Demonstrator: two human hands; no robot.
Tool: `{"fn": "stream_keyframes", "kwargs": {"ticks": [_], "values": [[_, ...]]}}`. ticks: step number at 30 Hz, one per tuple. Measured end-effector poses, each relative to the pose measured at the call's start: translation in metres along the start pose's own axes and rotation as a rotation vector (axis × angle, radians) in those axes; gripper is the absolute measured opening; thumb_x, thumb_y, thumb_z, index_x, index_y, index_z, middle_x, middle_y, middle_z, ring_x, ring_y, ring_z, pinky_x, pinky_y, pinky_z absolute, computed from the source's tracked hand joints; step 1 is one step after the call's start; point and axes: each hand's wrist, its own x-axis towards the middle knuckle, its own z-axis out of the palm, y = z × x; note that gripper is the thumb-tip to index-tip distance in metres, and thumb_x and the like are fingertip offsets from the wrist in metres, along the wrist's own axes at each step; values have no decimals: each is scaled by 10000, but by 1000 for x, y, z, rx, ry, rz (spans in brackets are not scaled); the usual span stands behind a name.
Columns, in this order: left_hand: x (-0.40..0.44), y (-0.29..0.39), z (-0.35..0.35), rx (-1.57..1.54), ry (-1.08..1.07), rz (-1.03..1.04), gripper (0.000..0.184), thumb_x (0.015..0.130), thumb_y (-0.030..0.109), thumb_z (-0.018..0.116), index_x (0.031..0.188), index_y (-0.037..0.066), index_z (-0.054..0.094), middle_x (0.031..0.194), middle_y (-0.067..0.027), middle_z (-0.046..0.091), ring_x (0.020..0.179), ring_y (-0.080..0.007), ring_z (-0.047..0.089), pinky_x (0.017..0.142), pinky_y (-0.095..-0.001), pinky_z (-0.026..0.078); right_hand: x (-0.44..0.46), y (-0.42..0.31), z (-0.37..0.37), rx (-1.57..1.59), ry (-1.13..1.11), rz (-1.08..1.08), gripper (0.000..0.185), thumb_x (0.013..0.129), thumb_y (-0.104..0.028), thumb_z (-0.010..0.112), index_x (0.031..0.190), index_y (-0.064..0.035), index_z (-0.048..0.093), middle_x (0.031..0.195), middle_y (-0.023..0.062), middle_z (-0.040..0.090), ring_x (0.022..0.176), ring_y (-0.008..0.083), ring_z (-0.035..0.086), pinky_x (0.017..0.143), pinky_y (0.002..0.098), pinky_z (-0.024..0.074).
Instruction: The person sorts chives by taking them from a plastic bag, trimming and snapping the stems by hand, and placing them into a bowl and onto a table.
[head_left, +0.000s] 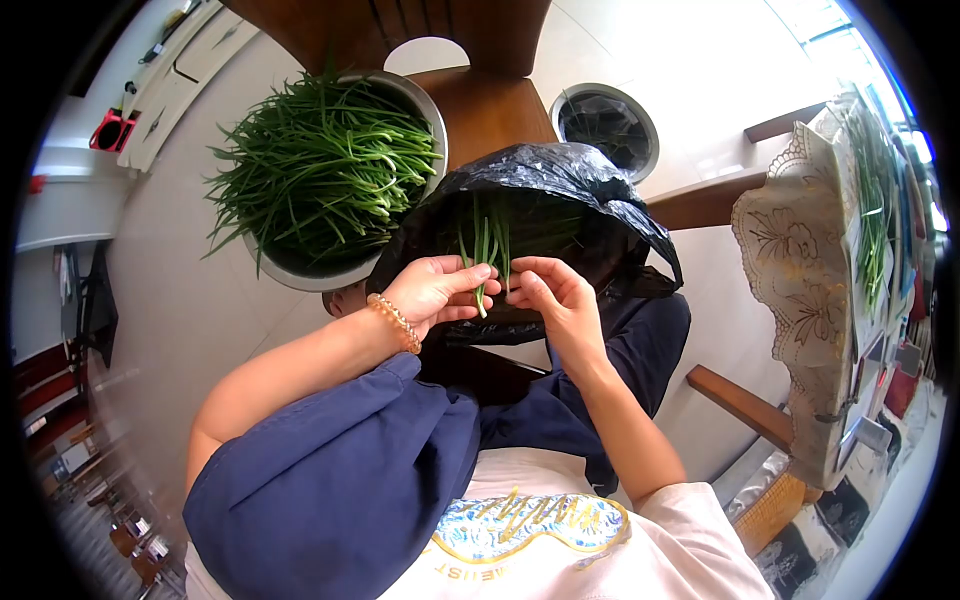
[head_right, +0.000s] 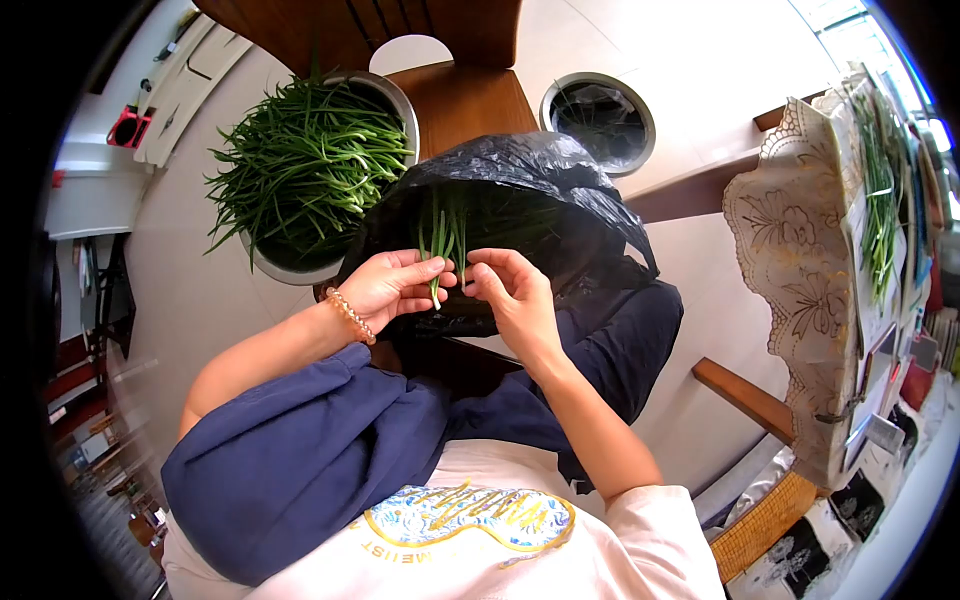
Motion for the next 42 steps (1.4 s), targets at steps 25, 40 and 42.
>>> {"fn": "stream_keyframes", "kwargs": {"ticks": [25,40,42], "values": [[8,-7,6,16,155,198,289,728,190,713,914,29,563,818,-27,604,693,-87,554,669,-216,458,-2,4,20,-2,107,-110,155,750,-5,627,886,15,554,751,11,570,621,38,494,568,182,424],[9,-2,5,-33,213,270,274,748,181,694,897,13,537,875,-86,625,751,-120,594,716,-232,484,5,-11,1,62,-39,215,438,904,-377,439,985,29,582,714,46,602,604,55,496,602,174,420],[10,-3,6,1,209,280,279,744,185,699,896,16,539,862,-78,625,749,-120,594,715,-234,483,9,-6,9,3,-103,189,333,893,-314,489,876,5,581,639,15,545,548,50,445,531,179,376]]}}
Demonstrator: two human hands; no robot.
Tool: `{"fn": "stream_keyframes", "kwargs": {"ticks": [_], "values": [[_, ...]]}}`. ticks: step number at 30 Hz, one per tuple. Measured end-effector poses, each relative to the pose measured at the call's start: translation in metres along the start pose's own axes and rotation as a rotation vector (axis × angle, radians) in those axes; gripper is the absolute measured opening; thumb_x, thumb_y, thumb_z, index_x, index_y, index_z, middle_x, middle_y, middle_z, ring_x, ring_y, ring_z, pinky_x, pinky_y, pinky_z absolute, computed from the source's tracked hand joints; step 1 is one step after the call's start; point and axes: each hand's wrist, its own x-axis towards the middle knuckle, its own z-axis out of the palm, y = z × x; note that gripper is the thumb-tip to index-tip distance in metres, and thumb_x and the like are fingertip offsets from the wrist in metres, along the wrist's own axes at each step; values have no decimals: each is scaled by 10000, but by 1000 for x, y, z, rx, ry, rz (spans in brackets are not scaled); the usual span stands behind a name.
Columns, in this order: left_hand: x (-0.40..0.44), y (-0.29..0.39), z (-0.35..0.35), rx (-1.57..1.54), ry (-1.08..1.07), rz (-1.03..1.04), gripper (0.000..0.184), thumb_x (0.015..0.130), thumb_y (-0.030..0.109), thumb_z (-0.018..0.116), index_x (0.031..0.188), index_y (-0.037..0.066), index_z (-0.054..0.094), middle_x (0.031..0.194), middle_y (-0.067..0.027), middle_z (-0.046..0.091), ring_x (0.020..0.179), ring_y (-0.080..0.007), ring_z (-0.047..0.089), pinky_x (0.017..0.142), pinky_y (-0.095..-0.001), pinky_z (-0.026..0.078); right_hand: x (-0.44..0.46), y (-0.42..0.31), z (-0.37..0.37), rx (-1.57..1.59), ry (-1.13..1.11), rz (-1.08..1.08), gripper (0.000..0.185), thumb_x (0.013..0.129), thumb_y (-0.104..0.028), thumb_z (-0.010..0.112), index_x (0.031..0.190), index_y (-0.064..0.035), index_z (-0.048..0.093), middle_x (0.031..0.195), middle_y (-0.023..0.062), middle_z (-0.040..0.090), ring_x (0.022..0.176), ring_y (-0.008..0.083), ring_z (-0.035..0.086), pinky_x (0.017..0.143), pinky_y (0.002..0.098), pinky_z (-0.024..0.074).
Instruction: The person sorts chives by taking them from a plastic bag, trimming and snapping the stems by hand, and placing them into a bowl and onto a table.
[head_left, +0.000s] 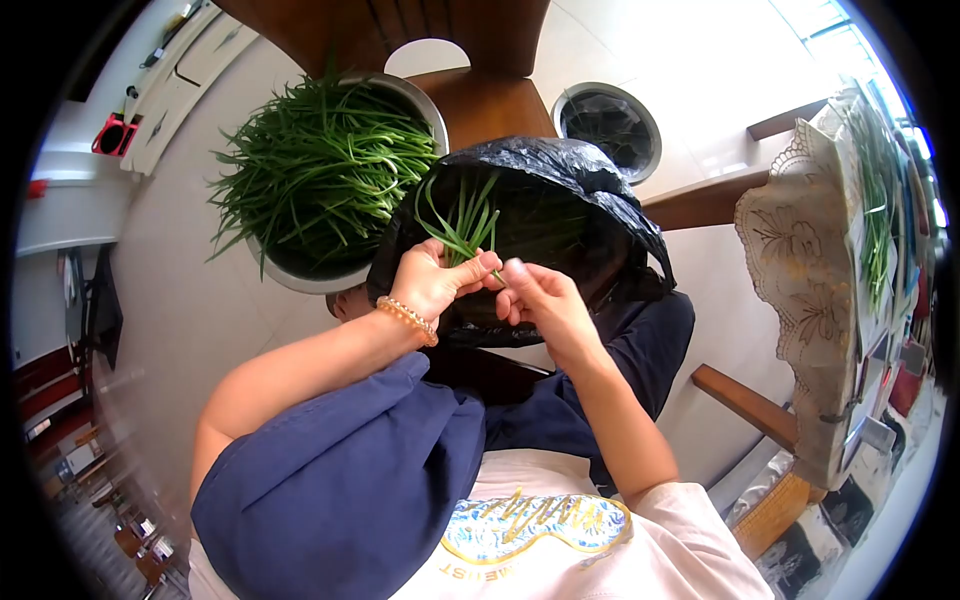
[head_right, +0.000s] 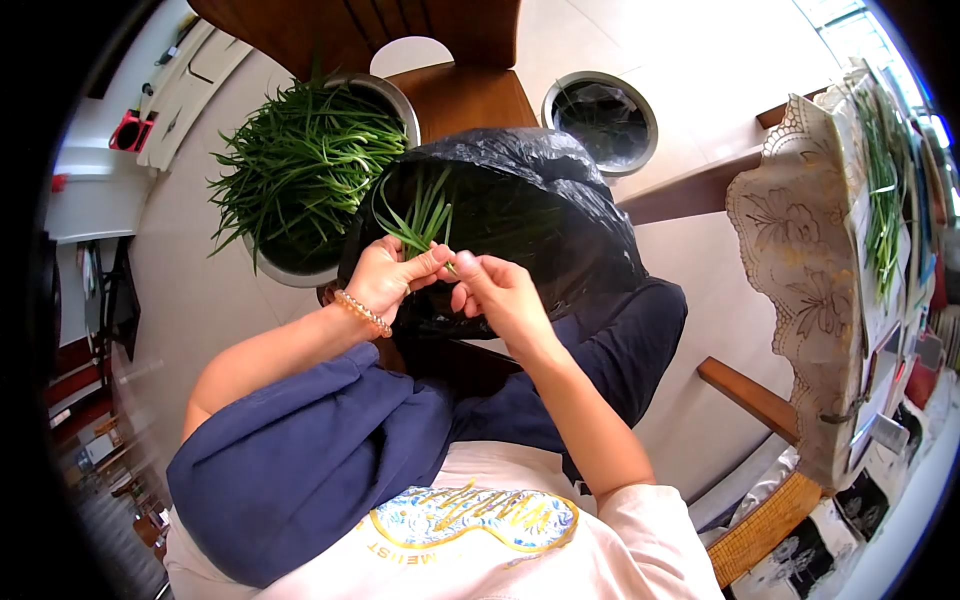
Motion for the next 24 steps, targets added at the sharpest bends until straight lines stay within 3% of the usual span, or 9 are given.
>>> {"fn": "stream_keyframes", "kwargs": {"ticks": [6,9,12,14,15,17,20,21,24], "values": [[-2,3,1,21,3,21,268,748,198,694,886,20,548,808,-31,611,712,-103,584,679,-224,481,-1,3,-2,67,199,-74,236,872,-247,531,765,-38,545,514,-51,364,463,37,298,439,191,230],[-8,3,-7,30,-289,-89,227,792,193,647,944,59,543,815,-19,608,674,-80,563,631,-206,471,0,5,-27,53,408,-87,272,859,-299,547,760,-46,534,507,-63,346,456,34,281,424,201,215],[-24,18,0,146,-757,-268,253,810,167,623,1002,46,513,794,-12,588,690,-69,545,626,-198,461,6,12,-38,-25,365,-152,175,832,-166,559,876,2,542,654,14,503,569,70,463,484,210,363],[-30,24,5,162,-863,-172,235,823,139,602,1004,33,496,828,-20,557,730,-81,532,650,-214,451,2,5,-33,-97,271,-287,333,788,-79,582,1111,-32,515,858,84,585,715,119,567,594,239,444],[-32,28,5,158,-909,-124,233,828,125,592,1012,28,488,846,-24,547,745,-89,529,664,-224,448,6,7,-33,-71,271,-298,303,780,-68,572,1076,-10,541,822,74,599,667,113,562,563,233,435],[-39,30,7,123,-905,-144,214,837,90,566,1018,22,473,872,-29,529,757,-107,526,695,-244,442,4,0,-42,-111,244,-41,244,786,-69,561,1015,16,569,757,58,603,622,116,558,558,237,443],[-48,36,6,160,-890,-109,187,869,142,529,1009,32,472,824,-21,522,711,-89,525,643,-208,410,1,-3,-31,-234,354,-271,205,785,-19,519,977,28,573,689,61,583,584,113,550,514,228,426],[-50,39,7,170,-866,-101,175,874,136,518,1007,33,467,818,-21,521,694,-91,531,633,-206,409,6,2,-29,-398,394,-510,185,794,-26,524,965,22,576,698,50,586,589,101,549,513,225,427],[-57,46,12,186,-821,-85,154,889,133,489,1003,35,454,778,-12,509,641,-79,506,612,-198,400,-2,-5,-28,-242,402,-361,173,829,-66,533,980,11,566,669,39,581,584,93,549,540,226,433]]}}
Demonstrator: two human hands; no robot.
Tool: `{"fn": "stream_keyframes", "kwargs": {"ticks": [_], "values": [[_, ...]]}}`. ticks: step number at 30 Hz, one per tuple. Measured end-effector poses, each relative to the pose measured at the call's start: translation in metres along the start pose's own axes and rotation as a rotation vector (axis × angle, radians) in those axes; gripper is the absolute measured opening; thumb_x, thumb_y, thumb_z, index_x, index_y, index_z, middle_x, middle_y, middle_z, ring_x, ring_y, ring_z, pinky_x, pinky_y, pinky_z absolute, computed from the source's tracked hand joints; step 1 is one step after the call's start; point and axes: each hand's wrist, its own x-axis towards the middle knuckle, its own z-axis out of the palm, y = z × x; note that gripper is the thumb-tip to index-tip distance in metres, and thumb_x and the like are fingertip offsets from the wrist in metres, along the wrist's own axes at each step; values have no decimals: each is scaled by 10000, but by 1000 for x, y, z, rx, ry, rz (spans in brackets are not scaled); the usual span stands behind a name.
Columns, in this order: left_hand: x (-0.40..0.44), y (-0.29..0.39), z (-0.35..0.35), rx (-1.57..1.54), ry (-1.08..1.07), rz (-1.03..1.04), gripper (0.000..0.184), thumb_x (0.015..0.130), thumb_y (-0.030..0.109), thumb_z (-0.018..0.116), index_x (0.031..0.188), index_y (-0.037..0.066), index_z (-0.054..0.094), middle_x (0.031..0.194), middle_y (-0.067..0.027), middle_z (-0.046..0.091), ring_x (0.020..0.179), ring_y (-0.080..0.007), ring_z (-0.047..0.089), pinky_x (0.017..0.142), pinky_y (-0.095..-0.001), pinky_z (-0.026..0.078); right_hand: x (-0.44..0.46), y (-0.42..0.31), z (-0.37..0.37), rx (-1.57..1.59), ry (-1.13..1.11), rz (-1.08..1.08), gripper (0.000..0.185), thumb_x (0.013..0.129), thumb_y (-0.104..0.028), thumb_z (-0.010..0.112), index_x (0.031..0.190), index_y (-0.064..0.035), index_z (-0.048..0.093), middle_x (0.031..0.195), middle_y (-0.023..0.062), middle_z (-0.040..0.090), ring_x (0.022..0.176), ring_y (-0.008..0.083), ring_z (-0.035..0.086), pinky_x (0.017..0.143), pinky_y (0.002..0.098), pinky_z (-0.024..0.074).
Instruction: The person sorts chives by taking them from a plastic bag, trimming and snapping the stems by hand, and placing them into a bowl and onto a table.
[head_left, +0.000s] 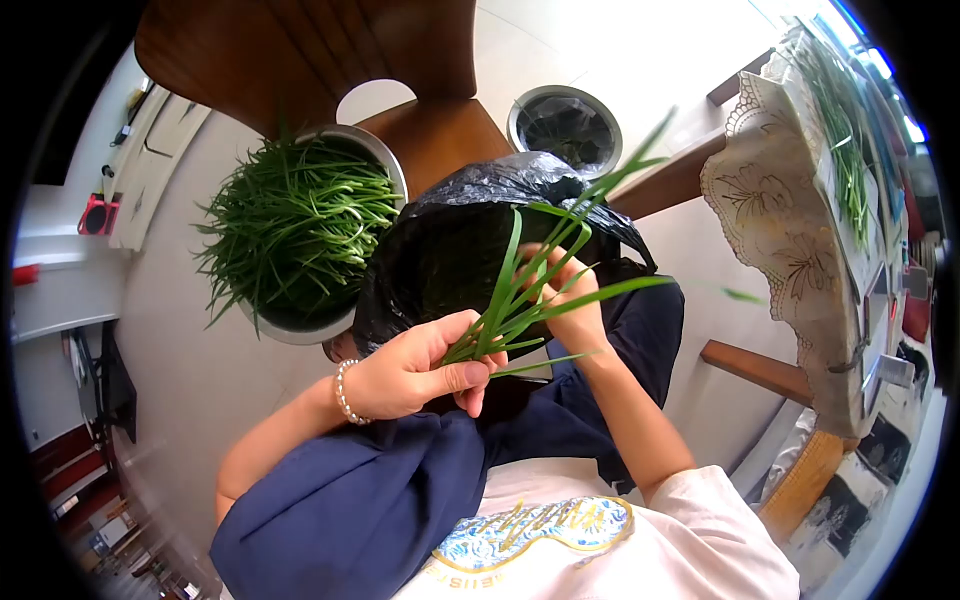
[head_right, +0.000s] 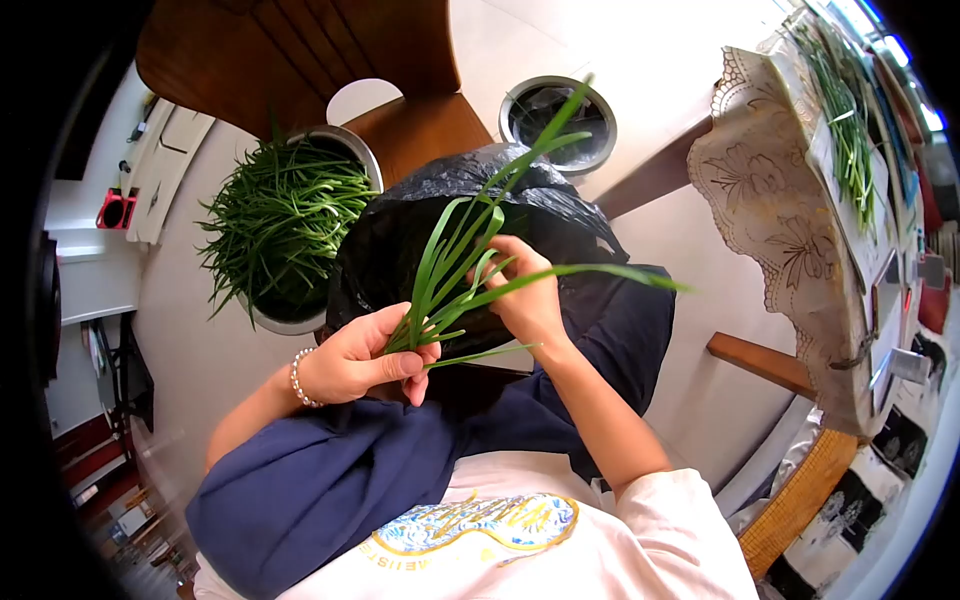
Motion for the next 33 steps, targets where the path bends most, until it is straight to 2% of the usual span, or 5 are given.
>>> {"fn": "stream_keyframes", "kwargs": {"ticks": [3,7,13,18,33], "values": [[-2,2,-2,160,46,20,144,901,140,467,1001,38,445,743,3,487,605,-67,462,605,-191,388,-4,-8,-6,30,18,76,195,863,-105,517,1016,12,547,636,22,560,572,82,543,540,208,422],[-2,-3,-7,347,262,176,149,910,165,451,987,39,469,723,16,460,582,-45,392,555,-186,355,-20,-37,-9,0,303,-183,171,825,-13,535,992,6,566,592,11,552,543,52,525,497,177,394],[-5,-2,-9,432,376,204,145,909,162,444,991,46,473,663,27,454,588,-42,365,551,-196,348,-33,-57,-21,-299,-22,-632,181,713,31,634,880,-40,631,558,22,524,463,85,466,430,211,353],[-4,-5,-9,465,371,200,165,913,191,445,991,48,475,665,22,458,592,-45,379,552,-197,351,-27,-67,-12,-478,-53,-745,202,660,-20,661,856,-56,631,574,31,504,480,167,475,466,270,384],[-6,-4,-9,526,408,206,162,913,185,447,997,50,475,660,10,469,589,-53,397,552,-208,362,-21,-71,-3,-672,-23,-914,165,662,-53,639,815,-67,579,651,31,553,556,183,558,530,273,440]]}}
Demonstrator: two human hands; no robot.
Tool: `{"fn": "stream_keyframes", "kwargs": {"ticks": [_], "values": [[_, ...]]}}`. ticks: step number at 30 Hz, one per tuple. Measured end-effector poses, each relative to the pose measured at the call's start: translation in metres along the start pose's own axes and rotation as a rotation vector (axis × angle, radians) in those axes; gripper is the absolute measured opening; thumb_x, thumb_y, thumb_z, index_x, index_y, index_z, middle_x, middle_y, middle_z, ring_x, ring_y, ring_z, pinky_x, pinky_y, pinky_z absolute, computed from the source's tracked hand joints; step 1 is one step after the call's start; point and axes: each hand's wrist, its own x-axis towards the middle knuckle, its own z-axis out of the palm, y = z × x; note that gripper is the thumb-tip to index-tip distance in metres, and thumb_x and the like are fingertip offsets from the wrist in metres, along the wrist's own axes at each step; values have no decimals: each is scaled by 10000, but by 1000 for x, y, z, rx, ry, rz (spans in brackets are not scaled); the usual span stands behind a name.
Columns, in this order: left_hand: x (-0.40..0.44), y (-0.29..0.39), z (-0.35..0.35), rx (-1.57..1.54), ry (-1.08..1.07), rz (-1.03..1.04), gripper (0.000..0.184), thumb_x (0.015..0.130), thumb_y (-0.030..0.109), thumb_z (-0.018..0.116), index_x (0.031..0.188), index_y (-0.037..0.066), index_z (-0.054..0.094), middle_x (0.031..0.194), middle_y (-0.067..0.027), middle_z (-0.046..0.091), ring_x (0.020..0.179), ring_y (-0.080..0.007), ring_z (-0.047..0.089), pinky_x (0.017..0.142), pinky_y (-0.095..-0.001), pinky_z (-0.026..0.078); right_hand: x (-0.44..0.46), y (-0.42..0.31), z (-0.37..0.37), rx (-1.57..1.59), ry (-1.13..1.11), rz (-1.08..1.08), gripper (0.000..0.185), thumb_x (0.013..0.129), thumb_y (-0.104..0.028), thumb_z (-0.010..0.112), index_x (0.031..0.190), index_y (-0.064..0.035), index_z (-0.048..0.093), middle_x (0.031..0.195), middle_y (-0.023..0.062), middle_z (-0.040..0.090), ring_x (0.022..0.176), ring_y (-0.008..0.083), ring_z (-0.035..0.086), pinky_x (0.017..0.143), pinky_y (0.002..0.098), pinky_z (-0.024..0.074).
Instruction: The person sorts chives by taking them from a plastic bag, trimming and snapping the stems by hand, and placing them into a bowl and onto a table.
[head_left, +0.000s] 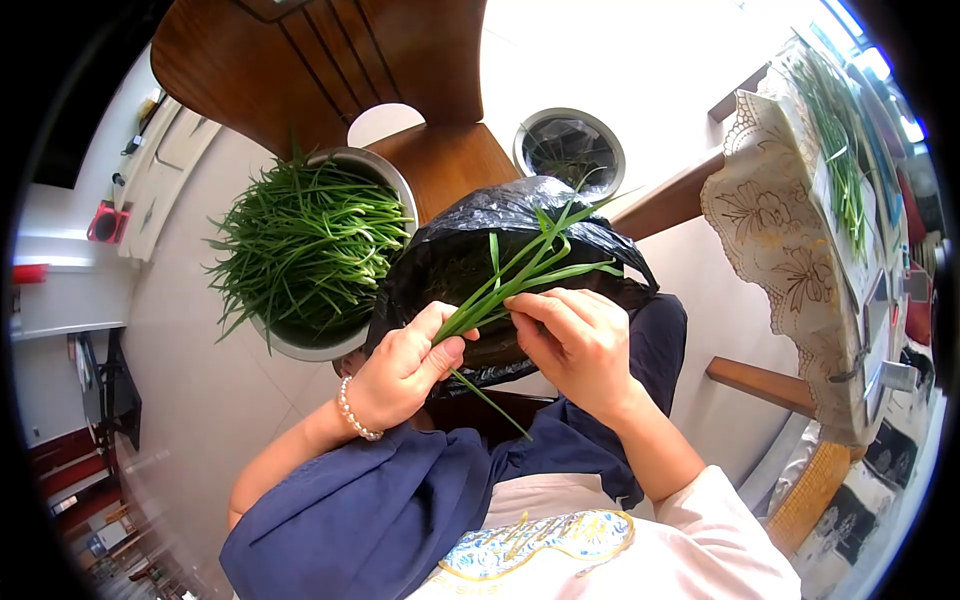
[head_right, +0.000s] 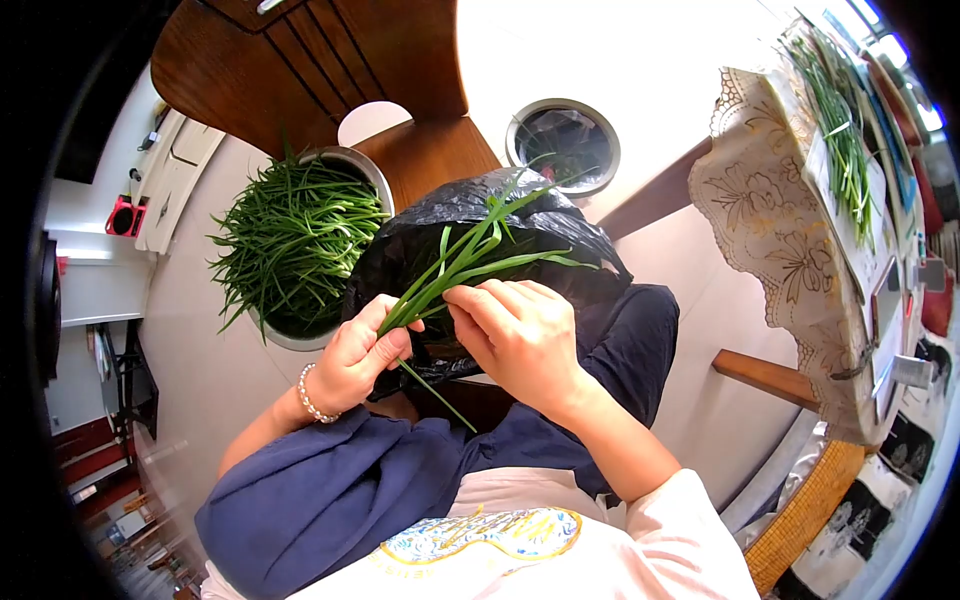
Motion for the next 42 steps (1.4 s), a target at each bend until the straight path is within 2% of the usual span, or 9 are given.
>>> {"fn": "stream_keyframes", "kwargs": {"ticks": [10,18,20,23,24,26,30,38,42], "values": [[1,5,1,51,-4,-3,161,912,177,445,998,45,475,645,2,474,580,-57,410,546,-215,372,-4,-2,3,12,-25,63,140,650,-39,637,757,-74,554,644,34,560,545,186,559,532,277,442],[1,3,4,93,50,-6,159,906,146,439,1010,34,480,644,-18,493,581,-71,449,558,-223,394,-8,4,14,390,404,683,112,701,39,606,705,-34,520,540,-4,531,467,5,446,432,169,370],[0,4,2,102,68,0,155,906,142,438,1009,36,482,639,-18,492,573,-74,449,553,-224,393,-19,16,11,401,337,692,106,719,-19,631,717,-34,526,545,32,549,441,66,500,432,208,392],[0,5,0,136,91,-5,150,912,158,429,993,45,486,646,-2,489,579,-59,439,544,-208,382,-28,25,2,60,-360,724,117,770,-145,625,762,-41,570,617,106,587,507,234,570,487,303,445],[0,4,0,161,100,-19,153,920,178,422,978,51,486,657,14,487,591,-40,430,540,-192,371,-30,27,4,57,-360,724,117,770,-145,625,762,-41,570,617,106,587,507,234,570,487,303,445],[0,-1,1,163,121,-17,141,915,166,430,978,55,490,631,13,478,566,-45,428,523,-197,370,-36,31,11,92,-49,459,81,765,-102,621,818,-44,603,663,102,607,536,194,582,504,286,453],[0,-11,2,279,144,0,124,901,130,441,987,52,488,592,6,463,513,-61,418,492,-212,363,-24,24,1,558,101,841,102,805,-89,608,852,2,610,649,3,587,571,34,524,507,180,407],[-1,-7,1,349,134,-13,131,893,116,443,997,50,487,593,-13,475,512,-85,440,500,-232,377,-5,47,5,1214,146,1143,274,860,-246,561,976,2,564,638,3,534,459,18,374,488,158,334],[-1,-8,-1,348,109,-13,132,892,118,444,993,46,488,608,-23,501,548,-103,485,532,-238,399,-7,52,14,1160,199,1004,249,867,-236,548,939,0,582,658,-1,553,456,25,351,515,180,355]]}}
